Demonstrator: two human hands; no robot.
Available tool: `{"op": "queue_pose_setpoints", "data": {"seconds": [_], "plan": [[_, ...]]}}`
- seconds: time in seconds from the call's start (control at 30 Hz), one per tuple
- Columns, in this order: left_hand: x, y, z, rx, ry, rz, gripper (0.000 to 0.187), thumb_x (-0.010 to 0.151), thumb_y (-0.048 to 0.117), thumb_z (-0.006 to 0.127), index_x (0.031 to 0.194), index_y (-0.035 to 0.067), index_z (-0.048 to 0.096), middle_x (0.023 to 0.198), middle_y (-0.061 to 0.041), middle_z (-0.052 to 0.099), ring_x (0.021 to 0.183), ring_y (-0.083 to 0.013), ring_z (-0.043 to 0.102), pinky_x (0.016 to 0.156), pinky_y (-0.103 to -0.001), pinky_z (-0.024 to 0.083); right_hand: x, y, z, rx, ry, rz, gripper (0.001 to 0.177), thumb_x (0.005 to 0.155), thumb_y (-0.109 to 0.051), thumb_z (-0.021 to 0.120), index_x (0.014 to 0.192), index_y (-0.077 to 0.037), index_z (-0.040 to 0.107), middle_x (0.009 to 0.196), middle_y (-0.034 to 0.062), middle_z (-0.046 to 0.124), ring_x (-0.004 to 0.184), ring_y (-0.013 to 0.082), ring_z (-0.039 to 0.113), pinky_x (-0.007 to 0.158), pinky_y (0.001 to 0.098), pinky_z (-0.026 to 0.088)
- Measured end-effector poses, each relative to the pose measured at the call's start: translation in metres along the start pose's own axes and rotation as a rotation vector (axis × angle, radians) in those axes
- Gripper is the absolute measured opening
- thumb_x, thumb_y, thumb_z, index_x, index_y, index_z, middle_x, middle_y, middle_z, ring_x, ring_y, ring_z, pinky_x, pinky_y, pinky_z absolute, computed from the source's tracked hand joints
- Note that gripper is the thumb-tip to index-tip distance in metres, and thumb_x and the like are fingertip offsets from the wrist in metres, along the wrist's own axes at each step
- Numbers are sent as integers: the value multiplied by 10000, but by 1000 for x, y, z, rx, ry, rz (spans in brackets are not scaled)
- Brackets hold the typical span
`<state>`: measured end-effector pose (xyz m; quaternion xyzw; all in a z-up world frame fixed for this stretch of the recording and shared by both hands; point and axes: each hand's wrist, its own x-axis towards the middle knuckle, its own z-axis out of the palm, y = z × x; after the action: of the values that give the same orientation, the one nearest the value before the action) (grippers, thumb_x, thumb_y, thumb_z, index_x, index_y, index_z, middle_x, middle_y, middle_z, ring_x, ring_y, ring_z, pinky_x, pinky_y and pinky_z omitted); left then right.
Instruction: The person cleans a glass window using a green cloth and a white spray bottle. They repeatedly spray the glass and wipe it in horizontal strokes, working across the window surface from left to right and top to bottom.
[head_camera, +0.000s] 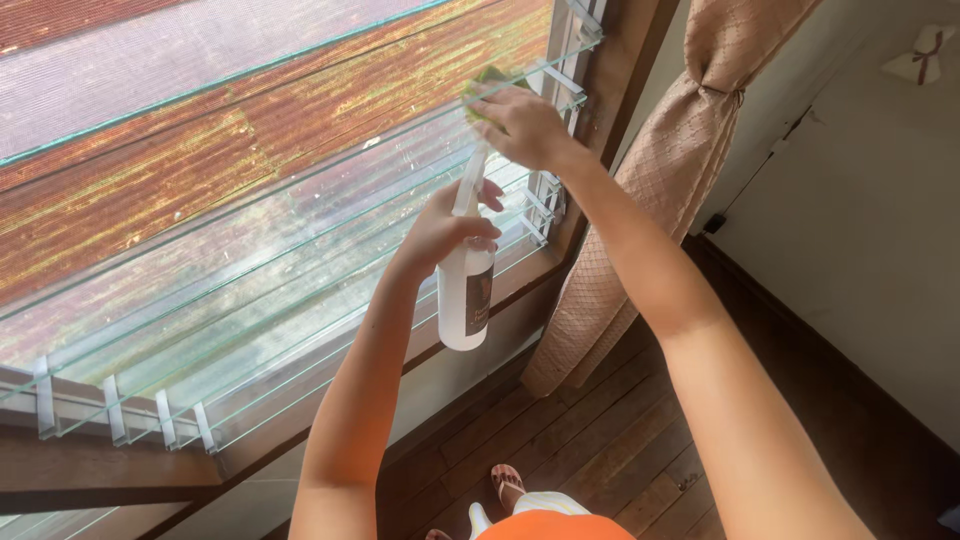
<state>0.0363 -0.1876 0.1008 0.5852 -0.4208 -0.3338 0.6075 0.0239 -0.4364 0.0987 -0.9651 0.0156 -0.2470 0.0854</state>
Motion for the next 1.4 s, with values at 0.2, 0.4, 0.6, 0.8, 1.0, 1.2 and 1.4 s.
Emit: {"op": "queue_pose_setpoints", "data": {"seconds": [0.2, 0.4, 0.6, 0.8, 1.0, 1.2, 1.4], "plan": [[0, -9, 2, 159, 46, 24, 488, 646, 102, 765, 1121, 63, 657, 1045, -64, 699, 839, -175, 710, 770, -335, 575, 27, 77, 9, -143, 65, 23, 575, 1021, -306, 475, 1494, 20, 480, 1551, 282, 405, 1434, 430, 378, 1152, 495, 308], [-7, -13, 0, 232, 65, 16, 478, 643, 152, 760, 1108, 90, 668, 1061, -43, 705, 902, -172, 699, 821, -338, 567, 10, 80, 18, -81, 102, 186, 530, 1021, -306, 483, 1417, 41, 544, 1457, 278, 540, 1345, 421, 513, 1140, 504, 378], [-19, -15, -9, 150, 92, -16, 481, 626, 163, 763, 1092, 97, 664, 1052, -43, 697, 873, -188, 698, 809, -350, 569, -15, 87, 5, -78, 175, 90, 495, 991, -241, 483, 1369, 57, 602, 1397, 286, 590, 1318, 431, 542, 1104, 508, 410], [-21, -9, -10, 331, 179, 50, 485, 625, 134, 780, 1097, 98, 676, 1067, -51, 723, 890, -181, 708, 807, -333, 563, 39, 70, 22, -217, 67, 280, 473, 1005, -295, 480, 1322, 35, 600, 1371, 259, 597, 1285, 414, 563, 1089, 524, 436], [-17, 7, -15, 187, 188, -60, 542, 618, 150, 738, 1150, 85, 665, 1041, -56, 708, 804, -228, 735, 742, -378, 593, 12, -3, 33, -128, -88, 190, 446, 1052, -274, 410, 1368, -40, 620, 1392, 189, 640, 1319, 328, 582, 1140, 484, 444], [-21, 1, -25, 213, 207, -128, 500, 645, 147, 728, 1136, 62, 686, 1012, -87, 711, 915, -181, 711, 774, -360, 587, 15, 23, 9, 30, -106, 351, 491, 1008, -338, 400, 1344, -64, 629, 1406, 185, 615, 1316, 338, 578, 1100, 502, 469], [-42, 1, -40, 155, 246, -229, 399, 655, 150, 739, 1031, 23, 703, 993, -99, 702, 863, -251, 706, 738, -377, 588, 27, 40, 23, -14, 139, 290, 534, 949, -315, 424, 1404, -115, 618, 1401, 194, 592, 1327, 402, 518, 1185, 522, 308]]}}
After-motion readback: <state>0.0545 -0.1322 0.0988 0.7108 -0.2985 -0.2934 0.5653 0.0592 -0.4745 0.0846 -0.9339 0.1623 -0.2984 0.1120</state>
